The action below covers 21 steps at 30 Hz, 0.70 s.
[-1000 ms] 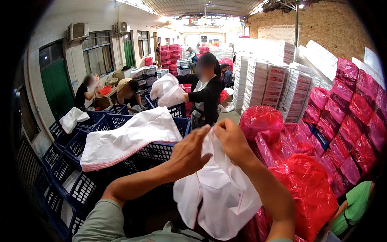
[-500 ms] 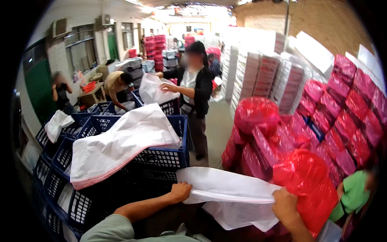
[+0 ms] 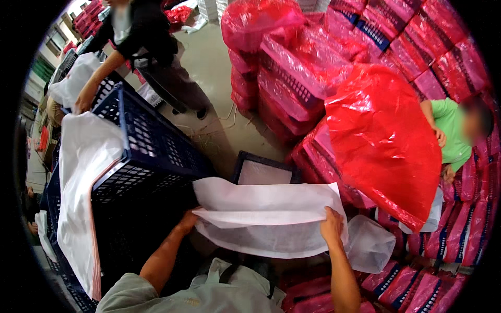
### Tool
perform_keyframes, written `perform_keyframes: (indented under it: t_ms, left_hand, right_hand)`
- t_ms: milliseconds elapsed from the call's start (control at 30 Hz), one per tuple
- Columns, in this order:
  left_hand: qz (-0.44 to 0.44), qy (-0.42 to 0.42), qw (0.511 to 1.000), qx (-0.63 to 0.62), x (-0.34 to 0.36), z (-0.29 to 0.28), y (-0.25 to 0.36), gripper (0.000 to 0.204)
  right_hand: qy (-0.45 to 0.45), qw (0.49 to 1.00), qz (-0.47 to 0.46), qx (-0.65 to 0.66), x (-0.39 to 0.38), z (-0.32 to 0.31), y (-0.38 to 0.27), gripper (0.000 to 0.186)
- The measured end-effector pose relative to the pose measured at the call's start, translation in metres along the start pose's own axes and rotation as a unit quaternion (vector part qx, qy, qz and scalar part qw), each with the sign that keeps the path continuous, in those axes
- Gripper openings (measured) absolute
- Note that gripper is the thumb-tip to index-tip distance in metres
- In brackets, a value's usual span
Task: The person repeatedly picks up white plastic bags and lines blue plastic crates with them. The person then places the lined crates into a stack of pink-wrapped bundles. The task is performed continuously in a warehouse environment.
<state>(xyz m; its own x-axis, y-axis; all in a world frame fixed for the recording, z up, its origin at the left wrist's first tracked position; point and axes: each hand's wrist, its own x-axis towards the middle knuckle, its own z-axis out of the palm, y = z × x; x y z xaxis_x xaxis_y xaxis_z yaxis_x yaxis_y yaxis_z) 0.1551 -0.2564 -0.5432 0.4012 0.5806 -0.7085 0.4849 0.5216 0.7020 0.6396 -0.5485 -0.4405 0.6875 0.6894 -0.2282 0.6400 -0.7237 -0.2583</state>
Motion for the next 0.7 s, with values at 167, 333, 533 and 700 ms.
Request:
perform_keyframes:
  t_ms: [167,333,533,700]
  left_hand:
    - [-0.039,-0.067,0.952,-0.295,0.1,0.038,0.012,0.037]
    - [-0.045,0.03,0.994,-0.093,0.212,0.108,0.064,0.04]
    - [0.09,0.112,0.827,0.543,0.303,0.185,0.039,0.034]
    - [-0.017,-0.08,0.73,0.678,0.342,0.19,-0.025,0.021]
  right_hand:
    - [-0.165,0.77,0.18,0.589,0.09,0.113,-0.029,0.044]
    - [-0.139,0.652,0.161,0.728,0.174,0.142,-0.093,0.05]
    - [0.011,0.664,0.094,0.742,0.245,0.27,-0.058,0.032]
    - [0.11,0.983,-0.043,0.138,0.229,0.428,-0.02,0.027]
